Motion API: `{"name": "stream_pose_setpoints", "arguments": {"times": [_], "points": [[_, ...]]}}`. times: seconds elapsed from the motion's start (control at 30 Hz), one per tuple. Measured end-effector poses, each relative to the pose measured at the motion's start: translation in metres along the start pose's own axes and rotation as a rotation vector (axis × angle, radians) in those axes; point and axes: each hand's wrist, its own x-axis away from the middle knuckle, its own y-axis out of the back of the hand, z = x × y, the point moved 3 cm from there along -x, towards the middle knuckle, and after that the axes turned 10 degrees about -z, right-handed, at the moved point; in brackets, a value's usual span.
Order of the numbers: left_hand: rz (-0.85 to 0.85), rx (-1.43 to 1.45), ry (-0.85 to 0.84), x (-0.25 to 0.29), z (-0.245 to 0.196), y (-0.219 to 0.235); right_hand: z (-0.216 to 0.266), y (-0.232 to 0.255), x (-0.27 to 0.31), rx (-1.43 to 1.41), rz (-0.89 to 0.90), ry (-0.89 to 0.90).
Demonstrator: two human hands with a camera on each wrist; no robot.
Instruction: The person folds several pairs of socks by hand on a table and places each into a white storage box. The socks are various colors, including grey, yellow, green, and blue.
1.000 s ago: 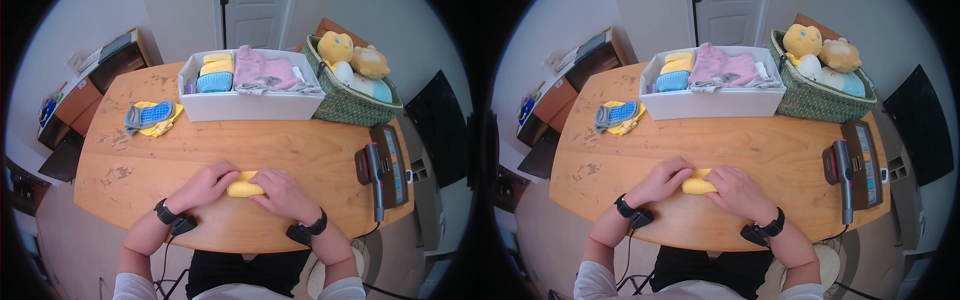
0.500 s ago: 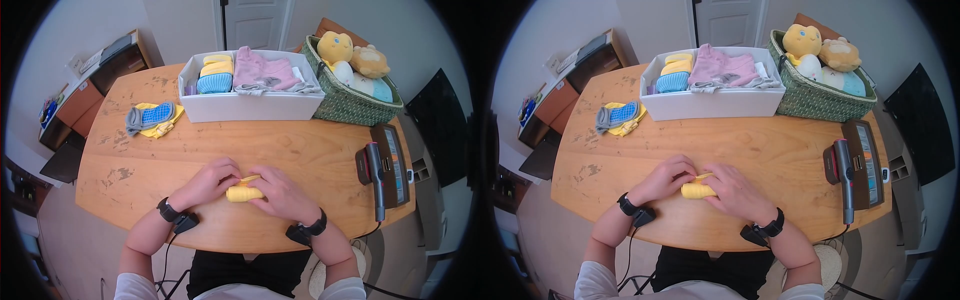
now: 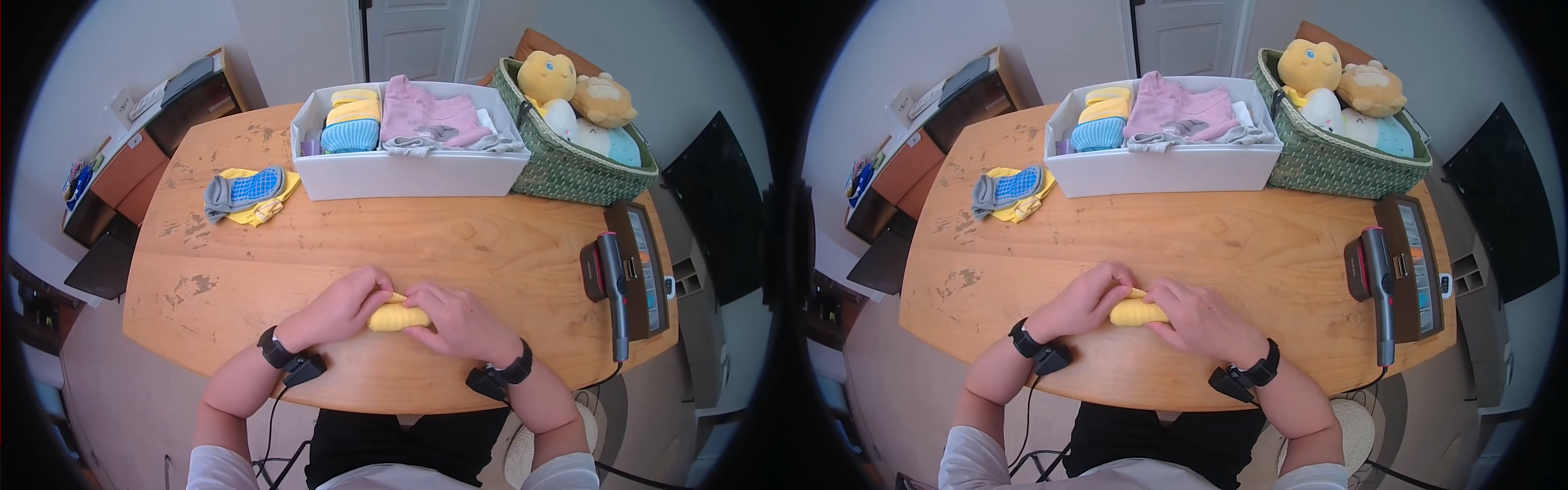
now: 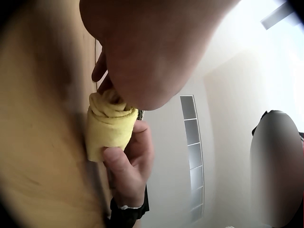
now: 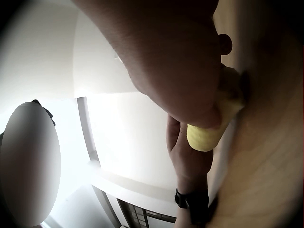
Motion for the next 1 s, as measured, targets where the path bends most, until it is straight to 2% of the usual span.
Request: {"name": "stream_pose_setpoints", "arguments": {"times": [0.07,0.17,0.2,0.27,0.4,0.57,0.7,0.77,0.87,1.0], "points": [[0.006,-0.205,-0.028,0.001,-0.006,0.001,-0.001,0.0,0.001,-0.006,0.056,-0.072],[0.023,-0.244,-0.028,0.003,-0.007,0.002,-0.001,-0.001,0.002,-0.044,0.02,-0.105],[0.022,-0.244,-0.028,0.004,-0.008,0.001,-0.001,-0.001,0.002,-0.044,0.021,-0.104],[-0.104,-0.087,-0.132,0.006,-0.012,0.001,-0.001,0.001,0.0,-0.157,-0.024,-0.156],[-0.095,-0.015,-0.166,0.01,-0.012,-0.001,-0.003,0.0,-0.001,-0.231,-0.07,-0.106],[-0.197,-0.018,-0.021,0.011,-0.02,-0.002,-0.004,-0.003,0.0,-0.216,-0.084,-0.137],[-0.22,-0.053,0.007,0.013,-0.01,-0.008,-0.005,-0.006,-0.001,-0.19,-0.118,-0.119],[-0.315,-0.105,0.089,0.012,-0.011,-0.01,-0.005,-0.008,-0.001,-0.106,-0.184,-0.067],[-0.391,-0.172,0.074,0.01,-0.017,-0.011,-0.001,-0.009,-0.001,-0.025,-0.197,-0.047],[-0.404,-0.238,0.109,0.01,-0.015,-0.011,0.003,-0.008,-0.003,0.036,-0.184,-0.053]]}}
